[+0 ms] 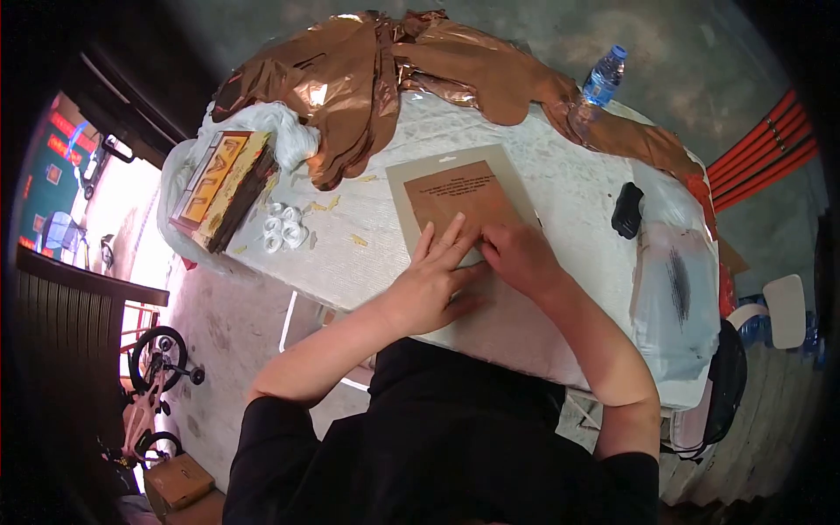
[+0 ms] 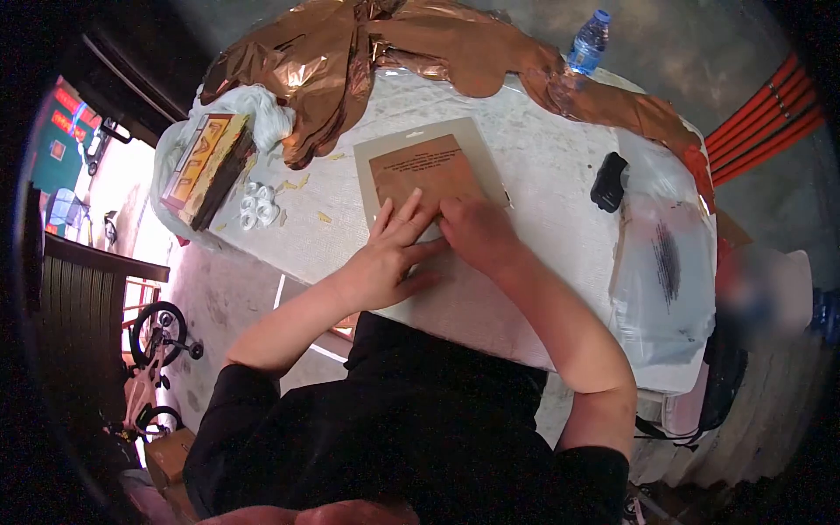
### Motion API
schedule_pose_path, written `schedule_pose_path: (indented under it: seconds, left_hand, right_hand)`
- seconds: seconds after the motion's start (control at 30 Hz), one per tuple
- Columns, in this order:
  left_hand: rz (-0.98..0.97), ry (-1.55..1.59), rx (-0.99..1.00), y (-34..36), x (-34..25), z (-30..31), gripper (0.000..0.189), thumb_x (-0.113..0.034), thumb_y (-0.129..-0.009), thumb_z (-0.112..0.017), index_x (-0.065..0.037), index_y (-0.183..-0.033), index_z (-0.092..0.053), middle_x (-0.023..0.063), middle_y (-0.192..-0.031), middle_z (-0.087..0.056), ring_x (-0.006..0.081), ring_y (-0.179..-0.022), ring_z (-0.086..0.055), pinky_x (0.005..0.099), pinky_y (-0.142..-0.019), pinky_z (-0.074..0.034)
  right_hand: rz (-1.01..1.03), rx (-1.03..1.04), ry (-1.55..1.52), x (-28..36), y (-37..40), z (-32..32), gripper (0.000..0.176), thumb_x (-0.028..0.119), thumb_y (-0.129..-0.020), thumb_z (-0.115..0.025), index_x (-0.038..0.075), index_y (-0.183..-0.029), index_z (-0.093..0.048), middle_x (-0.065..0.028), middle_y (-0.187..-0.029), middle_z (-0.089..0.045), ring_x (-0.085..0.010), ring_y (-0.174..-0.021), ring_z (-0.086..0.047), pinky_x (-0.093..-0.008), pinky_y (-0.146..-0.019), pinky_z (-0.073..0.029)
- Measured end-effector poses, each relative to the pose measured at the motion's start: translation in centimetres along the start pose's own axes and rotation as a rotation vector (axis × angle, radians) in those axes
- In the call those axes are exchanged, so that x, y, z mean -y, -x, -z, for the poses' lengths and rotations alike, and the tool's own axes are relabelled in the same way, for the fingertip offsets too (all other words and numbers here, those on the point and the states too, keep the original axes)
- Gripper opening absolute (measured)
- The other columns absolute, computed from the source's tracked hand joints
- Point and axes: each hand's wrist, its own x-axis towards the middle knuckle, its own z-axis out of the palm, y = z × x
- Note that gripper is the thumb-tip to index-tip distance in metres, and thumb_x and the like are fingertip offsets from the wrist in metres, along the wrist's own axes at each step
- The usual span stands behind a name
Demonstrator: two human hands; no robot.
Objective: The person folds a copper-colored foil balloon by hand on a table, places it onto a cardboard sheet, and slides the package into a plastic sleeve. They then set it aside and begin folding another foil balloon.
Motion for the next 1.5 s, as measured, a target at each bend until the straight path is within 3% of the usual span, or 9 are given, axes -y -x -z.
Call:
schedule_pose_path:
  seconds: [0.17, 0.33, 0.7, 0.8, 0.87, 0.9, 1.0, 1.23, 1.5]
  left_hand:
    - [-0.027, -0.033, -0.003, 0.1, -0.1, 0.1, 0.042, -0.025, -0.080, -0.070, -0.008, -0.118, -0.064, 0.0200, -0.149, -0.029, 0.0370, -0.143, -0.012, 0.0589, -0.112, -0.012]
    - [0.012, 0.047, 0.077, 0.7, 0.3, 1.0, 0.049, -0.017, -0.077, -0.071, -0.013, -0.125, -0.059, 0.0151, -0.152, -0.027, 0.0350, -0.143, -0.017, 0.0579, -0.113, -0.012]
    - [-0.056, 0.009, 0.096, 0.9, 1.1, 1.4, 0.054, -0.027, -0.077, -0.073, -0.018, -0.128, -0.057, 0.0149, -0.151, -0.028, 0.0346, -0.142, -0.021, 0.0557, -0.113, -0.013]
    - [-0.104, -0.085, 0.092, 0.9, 1.4, 1.7, 0.050, -0.023, -0.082, -0.067, -0.018, -0.130, -0.054, 0.0149, -0.151, -0.029, 0.0346, -0.141, -0.024, 0.0511, -0.111, -0.025]
    - [0.078, 0.659, -0.019, 0.8, 2.4, 2.8, 0.043, -0.014, -0.088, -0.061, -0.014, -0.130, -0.052, 0.0157, -0.151, -0.029, 0.0330, -0.138, -0.030, 0.0408, -0.106, -0.036]
    - [0.039, 0.402, -0.191, 0.8, 2.6, 3.8, 0.036, -0.005, -0.091, -0.053, -0.008, -0.126, -0.053, 0.0171, -0.149, -0.033, 0.0319, -0.133, -0.039, 0.0333, -0.099, -0.043]
    - [0.214, 0.381, -0.353, 0.9, 5.2, 4.3, 0.026, 0.002, -0.086, -0.052, 0.000, -0.110, -0.061, 0.0193, -0.128, -0.056, 0.0345, -0.121, -0.051, 0.0380, -0.100, -0.042]
    - [-0.173, 0.064, -0.301, -4.6, 3.4, 1.4, 0.024, -0.012, -0.079, -0.066, -0.003, -0.101, -0.065, 0.0156, -0.112, -0.063, 0.0332, -0.110, -0.055, 0.0420, -0.095, -0.042]
    - [-0.244, 0.014, -0.141, -6.7, 3.0, 0.8, 0.031, -0.018, -0.073, -0.073, -0.002, -0.099, -0.067, 0.0127, -0.107, -0.064, 0.0314, -0.101, -0.056, 0.0410, -0.089, -0.045]
  right_hand:
    - [0.026, -0.043, 0.121, 0.0, 0.8, -0.1, 0.011, 0.015, -0.081, -0.063, 0.005, -0.080, -0.061, -0.0133, -0.074, -0.062, -0.0340, -0.067, -0.062, -0.0429, -0.061, -0.051]
    - [0.262, -0.121, 0.141, 0.3, 3.3, 1.2, 0.012, 0.010, -0.077, -0.066, 0.003, -0.086, -0.062, -0.0078, -0.076, -0.054, -0.0274, -0.069, -0.061, -0.0372, -0.060, -0.051]
    - [0.086, -0.187, 0.213, -0.4, 3.9, 1.4, 0.035, 0.012, -0.078, -0.066, 0.002, -0.111, -0.060, -0.0090, -0.082, -0.055, -0.0271, -0.069, -0.062, -0.0384, -0.058, -0.052]
    - [0.067, -0.162, 0.261, -0.6, 3.8, 1.3, 0.040, 0.014, -0.078, -0.067, 0.002, -0.115, -0.058, -0.0087, -0.082, -0.054, -0.0267, -0.068, -0.061, -0.0383, -0.057, -0.051]
    - [0.077, -0.159, 0.266, -0.8, 3.8, 1.3, 0.043, 0.016, -0.078, -0.067, 0.002, -0.117, -0.058, -0.0085, -0.083, -0.054, -0.0264, -0.068, -0.061, -0.0379, -0.057, -0.051]
    - [0.088, -0.162, 0.269, -0.8, 3.8, 1.4, 0.041, 0.017, -0.078, -0.067, 0.002, -0.115, -0.058, -0.0086, -0.082, -0.053, -0.0264, -0.069, -0.061, -0.0379, -0.058, -0.051]
    - [0.096, -0.168, 0.257, -0.7, 3.9, 1.5, 0.038, 0.019, -0.078, -0.066, 0.003, -0.112, -0.060, -0.0086, -0.083, -0.053, -0.0267, -0.070, -0.061, -0.0384, -0.060, -0.051]
    - [0.093, -0.174, 0.240, -1.2, 4.2, 1.2, 0.028, 0.024, -0.079, -0.066, 0.006, -0.100, -0.062, -0.0091, -0.086, -0.054, -0.0281, -0.074, -0.061, -0.0413, -0.064, -0.051]
    - [0.018, -0.161, -0.039, -2.5, 5.6, 2.8, 0.017, 0.023, -0.080, -0.062, 0.006, -0.082, -0.061, -0.0109, -0.085, -0.058, -0.0319, -0.078, -0.060, -0.0436, -0.070, -0.050]
